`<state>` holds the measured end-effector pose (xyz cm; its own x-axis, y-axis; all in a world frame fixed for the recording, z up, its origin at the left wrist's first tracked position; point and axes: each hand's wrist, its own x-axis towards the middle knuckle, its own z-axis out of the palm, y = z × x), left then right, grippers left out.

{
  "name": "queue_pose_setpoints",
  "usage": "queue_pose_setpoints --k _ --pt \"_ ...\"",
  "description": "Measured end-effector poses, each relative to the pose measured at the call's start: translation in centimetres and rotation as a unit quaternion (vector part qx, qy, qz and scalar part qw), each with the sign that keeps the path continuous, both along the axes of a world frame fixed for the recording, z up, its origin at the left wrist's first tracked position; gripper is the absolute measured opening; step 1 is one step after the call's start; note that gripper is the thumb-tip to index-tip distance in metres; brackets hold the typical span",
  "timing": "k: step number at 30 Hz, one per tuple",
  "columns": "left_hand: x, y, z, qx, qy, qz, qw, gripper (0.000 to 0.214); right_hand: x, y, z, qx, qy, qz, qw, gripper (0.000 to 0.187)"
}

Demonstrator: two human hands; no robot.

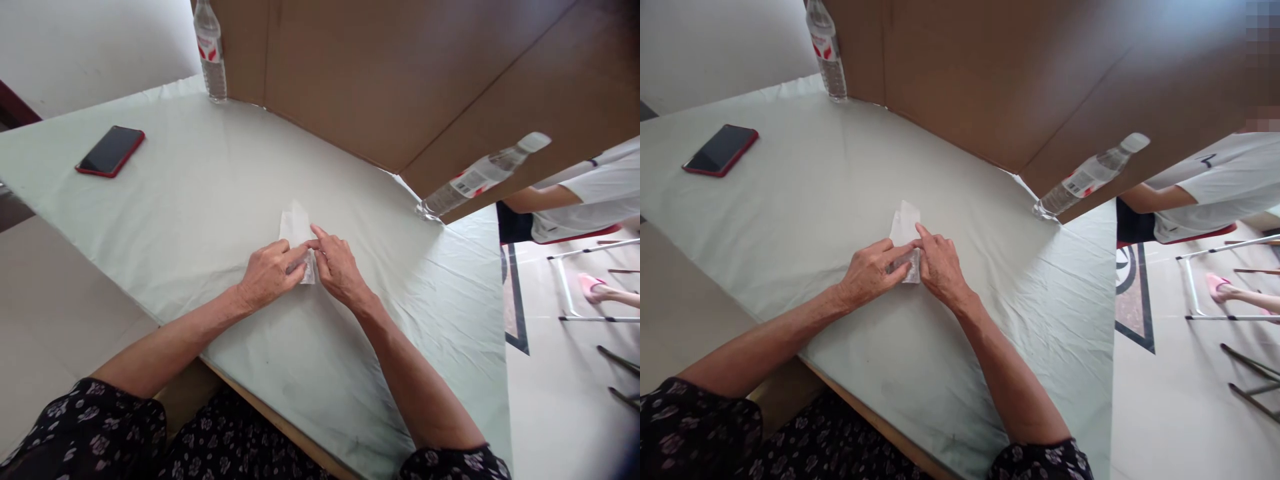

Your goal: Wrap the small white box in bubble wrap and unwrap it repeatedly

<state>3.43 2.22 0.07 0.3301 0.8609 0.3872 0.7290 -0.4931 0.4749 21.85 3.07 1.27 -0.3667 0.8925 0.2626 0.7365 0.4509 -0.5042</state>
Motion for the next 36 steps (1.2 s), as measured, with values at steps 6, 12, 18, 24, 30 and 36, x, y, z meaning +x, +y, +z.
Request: queue_pose_setpoints --k 6,12,18,24,30,36 --pt "0.0 0.3 -0.2 0.001 -0.001 0.0 1.0 0.021 0.1 1.0 -0.2 -0.017 0.106 -0.084 0.991 0.049" --pt "-0.1 0.3 -0.2 0.004 -0.016 0.0 1.0 0.019 0.8 5.2 -0.3 -0.243 0.203 -0.173 0.933 0.058" --pt "-0.1 0.2 -0.2 -0.003 -0.016 -0.007 1.0 0.017 -0.9 8.3 -0.5 -0.295 0.203 -0.129 0.924 0.059" --pt "-0.1 0.2 0.0 -0.021 -0.02 -0.002 1.0 0.018 -1.9 9.4 -1.2 -0.305 0.255 -0.079 0.914 0.029" --pt "-0.3 0.4 -0.1 -0.049 -0.039 -0.001 0.998 0.022 -2.7 8.0 -0.3 -0.315 0.383 -0.045 0.867 0.027" --pt "-0.1 0.0 0.0 -0.049 -0.044 0.022 0.998 0.016 -2.6 4.6 1.1 -0.273 0.409 -0.03 0.871 0.03"
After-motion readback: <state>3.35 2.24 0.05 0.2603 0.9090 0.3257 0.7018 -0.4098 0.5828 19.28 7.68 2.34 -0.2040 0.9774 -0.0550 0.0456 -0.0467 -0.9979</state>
